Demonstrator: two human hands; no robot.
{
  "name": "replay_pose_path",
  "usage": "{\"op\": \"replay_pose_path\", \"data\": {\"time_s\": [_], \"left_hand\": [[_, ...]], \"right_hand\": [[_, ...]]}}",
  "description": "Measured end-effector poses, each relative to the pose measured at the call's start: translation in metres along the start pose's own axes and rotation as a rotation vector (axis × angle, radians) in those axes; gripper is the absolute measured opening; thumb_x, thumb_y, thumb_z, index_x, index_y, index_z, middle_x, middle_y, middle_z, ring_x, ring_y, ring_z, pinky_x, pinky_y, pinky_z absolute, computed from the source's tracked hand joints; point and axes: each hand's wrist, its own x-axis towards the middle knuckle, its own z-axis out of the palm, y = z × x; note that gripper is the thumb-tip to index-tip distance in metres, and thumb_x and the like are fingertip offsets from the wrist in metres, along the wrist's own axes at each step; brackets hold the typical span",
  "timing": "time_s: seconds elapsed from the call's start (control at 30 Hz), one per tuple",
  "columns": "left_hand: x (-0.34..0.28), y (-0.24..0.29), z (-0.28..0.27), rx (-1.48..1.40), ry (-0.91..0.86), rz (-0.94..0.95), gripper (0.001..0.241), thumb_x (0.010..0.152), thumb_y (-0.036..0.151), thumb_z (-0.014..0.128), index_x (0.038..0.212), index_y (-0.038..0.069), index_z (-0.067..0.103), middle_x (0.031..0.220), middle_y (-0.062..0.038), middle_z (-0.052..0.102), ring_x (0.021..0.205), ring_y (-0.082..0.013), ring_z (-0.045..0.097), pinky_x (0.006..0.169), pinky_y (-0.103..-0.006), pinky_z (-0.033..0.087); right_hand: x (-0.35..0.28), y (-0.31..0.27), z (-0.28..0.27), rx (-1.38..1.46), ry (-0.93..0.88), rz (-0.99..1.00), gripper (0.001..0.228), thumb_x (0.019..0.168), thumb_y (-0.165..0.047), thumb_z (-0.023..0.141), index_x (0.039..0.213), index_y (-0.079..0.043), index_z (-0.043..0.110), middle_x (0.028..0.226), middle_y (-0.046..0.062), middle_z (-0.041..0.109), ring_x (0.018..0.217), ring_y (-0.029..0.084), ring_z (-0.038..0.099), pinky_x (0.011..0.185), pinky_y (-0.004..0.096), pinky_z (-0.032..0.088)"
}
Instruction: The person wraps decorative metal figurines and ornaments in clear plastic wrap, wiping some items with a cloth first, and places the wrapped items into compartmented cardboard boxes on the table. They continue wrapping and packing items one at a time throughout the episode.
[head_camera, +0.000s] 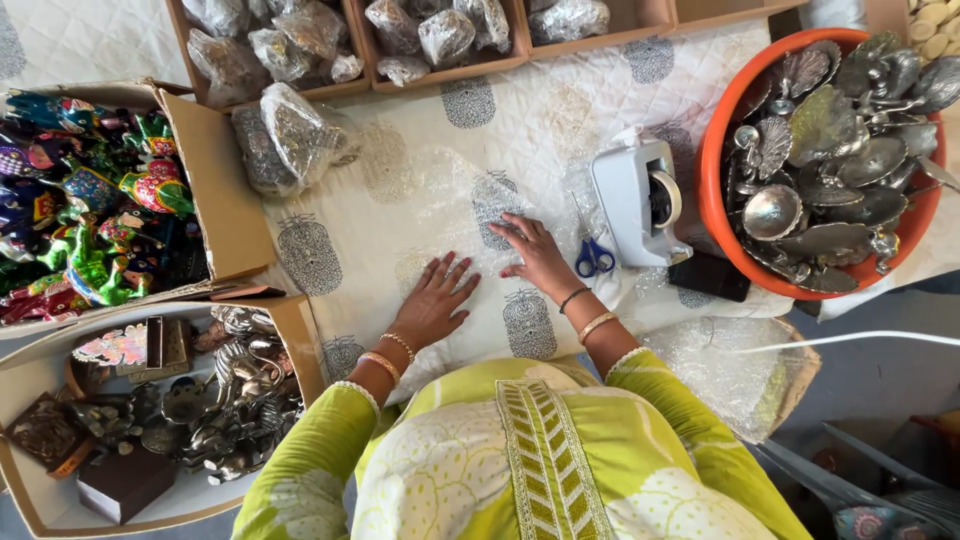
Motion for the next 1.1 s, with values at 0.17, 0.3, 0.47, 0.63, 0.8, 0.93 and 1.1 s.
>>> {"op": "replay_pose_path", "data": {"time_s": [0.17, 0.3, 0.47, 0.63, 0.8, 0.93, 1.1], "left_hand": [[-0.006, -0.001, 0.006, 0.059, 0.019, 0.01, 0.074, 0.093, 0.04, 0.061, 0.157, 0.016, 0.033, 0.166, -0.014, 0.025, 0.154, -0.0375, 0.017, 0.124, -0.0534, 0.015], [-0.014, -0.004, 0.014, 0.061, 0.077, 0.035, 0.073, 0.098, 0.045, 0.053, 0.159, 0.014, 0.028, 0.167, -0.014, 0.024, 0.154, -0.0353, 0.018, 0.125, -0.0514, 0.015], [-0.022, -0.008, 0.023, 0.043, 0.123, 0.041, 0.075, 0.1, 0.046, 0.05, 0.159, 0.006, 0.028, 0.166, -0.017, 0.026, 0.154, -0.0354, 0.02, 0.126, -0.0502, 0.016], [-0.018, -0.008, 0.018, 0.062, 0.086, 0.027, 0.073, 0.1, 0.044, 0.051, 0.158, 0.004, 0.03, 0.165, -0.018, 0.028, 0.154, -0.0362, 0.021, 0.125, -0.0495, 0.017], [-0.02, -0.009, 0.018, 0.02, 0.142, 0.028, 0.075, 0.097, 0.045, 0.054, 0.158, 0.01, 0.031, 0.165, -0.015, 0.028, 0.153, -0.0363, 0.022, 0.125, -0.0506, 0.016], [-0.022, -0.01, 0.022, -0.023, 0.133, 0.016, 0.075, 0.095, 0.047, 0.055, 0.158, 0.014, 0.032, 0.165, -0.014, 0.028, 0.153, -0.0356, 0.021, 0.125, -0.0509, 0.016], [-0.025, -0.01, 0.027, 0.006, 0.159, 0.024, 0.076, 0.096, 0.049, 0.055, 0.16, 0.016, 0.03, 0.166, -0.012, 0.026, 0.153, -0.0341, 0.02, 0.125, -0.0508, 0.015]], "right_hand": [[-0.005, 0.018, 0.001, 0.059, -0.007, -0.054, 0.094, 0.067, -0.028, 0.087, 0.152, -0.026, 0.046, 0.16, 0.003, 0.038, 0.141, 0.031, 0.041, 0.119, 0.045, 0.037], [-0.013, 0.029, -0.008, 0.173, -0.115, -0.084, 0.087, 0.071, -0.017, 0.083, 0.151, -0.026, 0.05, 0.164, 0.0, 0.036, 0.145, 0.029, 0.04, 0.123, 0.04, 0.037], [-0.007, 0.025, -0.007, 0.087, -0.09, -0.082, 0.086, 0.068, -0.016, 0.085, 0.148, -0.027, 0.052, 0.161, -0.001, 0.038, 0.141, 0.028, 0.042, 0.121, 0.039, 0.038], [-0.008, 0.016, -0.012, 0.027, -0.058, -0.122, 0.083, 0.072, -0.013, 0.084, 0.148, -0.024, 0.052, 0.161, 0.001, 0.038, 0.14, 0.03, 0.044, 0.119, 0.04, 0.04], [-0.017, 0.006, -0.007, -0.033, -0.054, -0.069, 0.081, 0.078, -0.005, 0.079, 0.15, -0.024, 0.048, 0.163, 0.005, 0.036, 0.143, 0.031, 0.044, 0.117, 0.04, 0.042], [-0.021, 0.011, 0.001, -0.069, -0.021, -0.091, 0.081, 0.081, -0.004, 0.077, 0.152, -0.025, 0.046, 0.163, 0.006, 0.035, 0.143, 0.031, 0.043, 0.117, 0.041, 0.041], [-0.021, 0.018, 0.002, -0.052, -0.031, -0.11, 0.081, 0.079, -0.008, 0.078, 0.151, -0.028, 0.046, 0.163, 0.003, 0.035, 0.143, 0.03, 0.044, 0.117, 0.042, 0.04]]}}
